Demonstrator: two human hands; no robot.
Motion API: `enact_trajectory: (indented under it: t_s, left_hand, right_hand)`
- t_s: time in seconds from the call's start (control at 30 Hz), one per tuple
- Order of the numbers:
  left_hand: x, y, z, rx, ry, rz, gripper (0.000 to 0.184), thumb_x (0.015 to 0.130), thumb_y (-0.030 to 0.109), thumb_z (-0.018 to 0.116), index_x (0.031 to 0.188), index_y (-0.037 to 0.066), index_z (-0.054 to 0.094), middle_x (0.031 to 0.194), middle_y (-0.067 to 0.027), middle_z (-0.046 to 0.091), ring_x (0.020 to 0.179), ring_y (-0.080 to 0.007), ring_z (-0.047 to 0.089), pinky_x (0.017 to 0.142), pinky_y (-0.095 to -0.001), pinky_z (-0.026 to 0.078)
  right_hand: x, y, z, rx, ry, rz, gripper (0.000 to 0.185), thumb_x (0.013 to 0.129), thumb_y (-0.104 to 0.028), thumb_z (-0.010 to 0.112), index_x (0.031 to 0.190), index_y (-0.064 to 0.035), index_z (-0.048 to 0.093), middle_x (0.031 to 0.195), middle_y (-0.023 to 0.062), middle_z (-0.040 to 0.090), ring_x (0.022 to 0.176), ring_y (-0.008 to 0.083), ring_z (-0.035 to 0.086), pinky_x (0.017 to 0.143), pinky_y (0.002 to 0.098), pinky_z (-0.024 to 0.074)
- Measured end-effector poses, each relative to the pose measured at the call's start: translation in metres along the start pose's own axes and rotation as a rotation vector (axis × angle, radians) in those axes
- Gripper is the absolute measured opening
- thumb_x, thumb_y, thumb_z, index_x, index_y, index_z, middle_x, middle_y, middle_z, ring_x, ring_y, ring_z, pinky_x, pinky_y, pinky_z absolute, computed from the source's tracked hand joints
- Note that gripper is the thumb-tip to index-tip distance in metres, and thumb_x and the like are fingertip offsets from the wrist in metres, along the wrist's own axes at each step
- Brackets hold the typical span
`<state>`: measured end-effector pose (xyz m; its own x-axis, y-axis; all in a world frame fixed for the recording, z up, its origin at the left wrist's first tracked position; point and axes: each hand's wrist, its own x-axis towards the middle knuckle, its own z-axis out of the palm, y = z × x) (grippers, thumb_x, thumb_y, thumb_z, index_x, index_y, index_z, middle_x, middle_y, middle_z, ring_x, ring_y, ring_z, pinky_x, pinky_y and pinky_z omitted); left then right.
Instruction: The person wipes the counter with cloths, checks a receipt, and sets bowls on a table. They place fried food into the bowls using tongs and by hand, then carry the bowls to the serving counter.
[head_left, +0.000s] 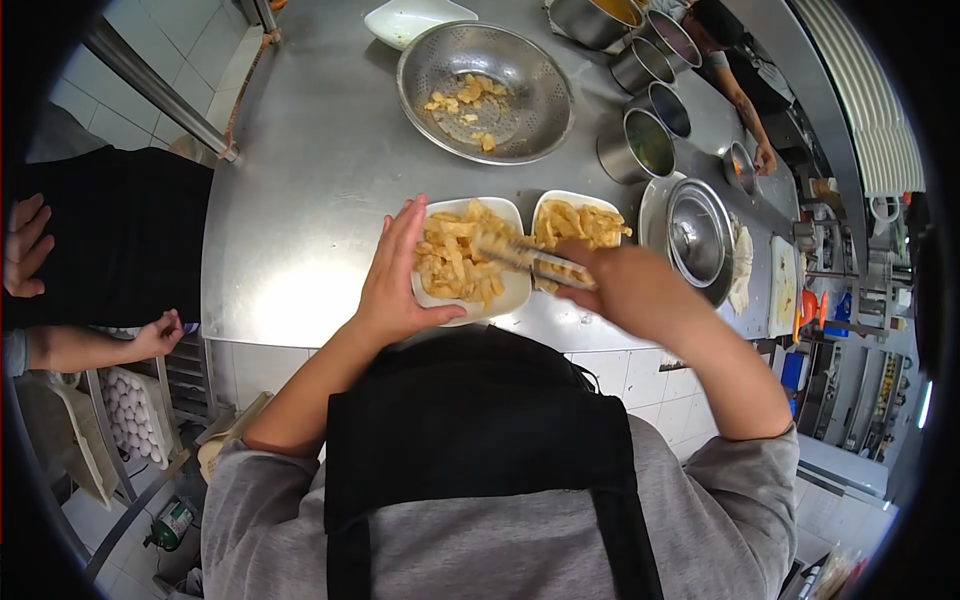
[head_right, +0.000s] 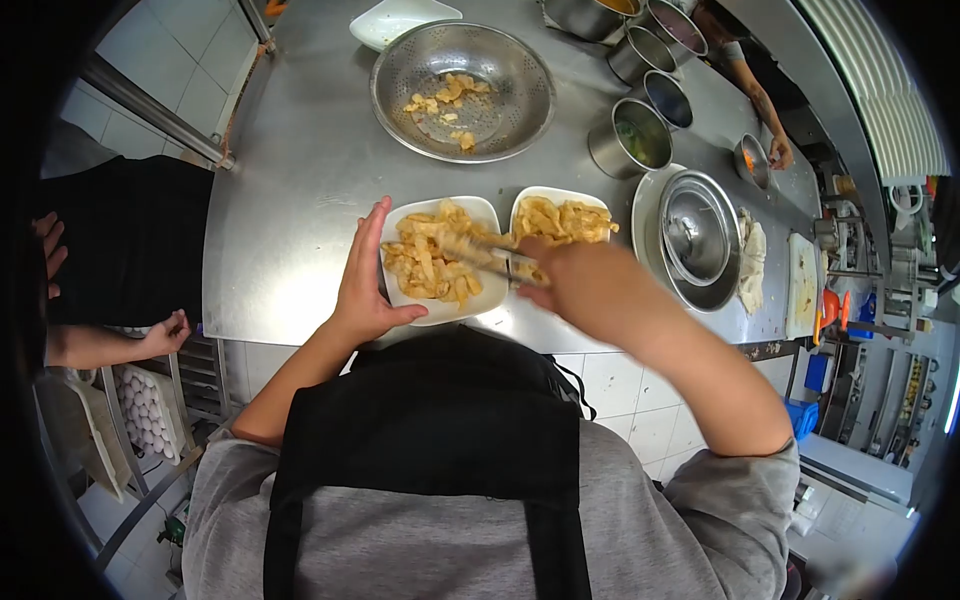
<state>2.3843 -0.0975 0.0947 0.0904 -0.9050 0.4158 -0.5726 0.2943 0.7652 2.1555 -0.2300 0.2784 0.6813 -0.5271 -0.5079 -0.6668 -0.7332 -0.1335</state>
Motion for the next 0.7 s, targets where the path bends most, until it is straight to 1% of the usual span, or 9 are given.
enact_trajectory:
  t_s: [0.07,0.1,0.2,0.3,0.37,0.4,0.5,0.63,0.7]
  left_hand:
    - [-0.002,0.004,0.008,0.005,0.003,0.071,0.121,0.059,0.04,0.091,0.153,0.004,0.023,0.158,-0.0204,0.027,0.145,-0.0404,0.028,0.118,-0.0582,0.019]
    - [-0.003,0.007,0.011,0.013,0.01,0.139,0.121,0.059,0.042,0.091,0.153,0.005,0.025,0.158,-0.0201,0.028,0.145,-0.0403,0.029,0.118,-0.0591,0.019]
    - [-0.004,0.015,0.016,0.096,-0.045,0.128,0.112,0.063,0.04,0.09,0.151,0.006,0.029,0.156,-0.0198,0.03,0.144,-0.0412,0.03,0.117,-0.0592,0.02]
    - [-0.007,0.014,0.017,0.145,-0.066,0.098,0.113,0.065,0.031,0.09,0.153,0.007,0.023,0.157,-0.022,0.026,0.145,-0.0438,0.027,0.117,-0.0613,0.019]
    - [-0.008,0.011,0.017,0.146,-0.052,0.079,0.109,0.067,0.029,0.089,0.152,0.007,0.024,0.157,-0.022,0.026,0.145,-0.0438,0.028,0.116,-0.0609,0.02]
    - [-0.008,0.011,0.017,0.14,-0.045,0.06,0.106,0.069,0.027,0.088,0.152,0.007,0.025,0.157,-0.022,0.026,0.145,-0.0437,0.028,0.116,-0.0606,0.021]
    - [-0.007,0.012,0.017,0.138,-0.047,0.057,0.103,0.071,0.025,0.087,0.152,0.006,0.026,0.157,-0.0222,0.026,0.144,-0.0439,0.028,0.116,-0.06,0.022]
    - [-0.007,0.011,0.016,0.096,-0.049,0.042,0.103,0.07,0.026,0.087,0.152,0.006,0.027,0.157,-0.0227,0.026,0.144,-0.0443,0.028,0.116,-0.0593,0.023]
    - [-0.007,0.009,0.014,0.075,-0.026,0.052,0.107,0.068,0.026,0.089,0.152,0.006,0.026,0.157,-0.0233,0.025,0.144,-0.0443,0.028,0.116,-0.058,0.024]
  right_hand:
    - [-0.006,-0.008,0.027,0.002,0.015,-0.103,0.047,0.09,-0.038,0.066,0.127,-0.0105,0.056,0.082,0.0181,0.069,0.08,0.0388,0.068,0.071,0.0476,0.0536]
    - [-0.006,-0.014,0.031,0.006,0.016,-0.1,0.047,0.09,-0.038,0.066,0.127,-0.0105,0.056,0.082,0.0181,0.069,0.08,0.0388,0.068,0.071,0.0476,0.0536]
    - [-0.005,-0.025,0.035,-0.033,-0.128,-0.05,0.048,0.089,-0.038,0.067,0.127,-0.0105,0.055,0.085,0.0177,0.069,0.08,0.0386,0.068,0.072,0.0474,0.0539]
    - [-0.011,-0.022,0.015,-0.063,-0.083,-0.084,0.05,0.089,-0.039,0.068,0.127,-0.0093,0.054,0.087,0.0179,0.07,0.08,0.039,0.068,0.072,0.0477,0.0537]
    - [-0.014,-0.016,-0.014,-0.017,-0.005,-0.124,0.051,0.088,-0.04,0.069,0.126,-0.0092,0.054,0.086,0.018,0.069,0.081,0.039,0.068,0.073,0.0475,0.0534]
    - [-0.007,-0.014,-0.033,0.021,-0.045,-0.086,0.052,0.089,-0.041,0.068,0.127,-0.0088,0.054,0.088,0.0194,0.069,0.084,0.0395,0.068,0.075,0.0477,0.0527]
    - [0.042,0.011,-0.048,-0.066,0.228,-0.006,0.052,0.09,-0.041,0.067,0.128,-0.0075,0.053,0.093,0.0214,0.069,0.09,0.0401,0.067,0.078,0.0485,0.0524]
    - [0.136,0.038,-0.048,-0.344,0.32,0.128,0.055,0.088,-0.041,0.069,0.13,-0.0089,0.053,0.097,0.018,0.07,0.09,0.0362,0.069,0.078,0.0473,0.0542]
    - [0.171,0.042,-0.047,-0.447,0.342,0.105,0.054,0.088,-0.039,0.068,0.131,-0.0114,0.053,0.102,0.0165,0.07,0.094,0.0328,0.069,0.079,0.0461,0.0549]
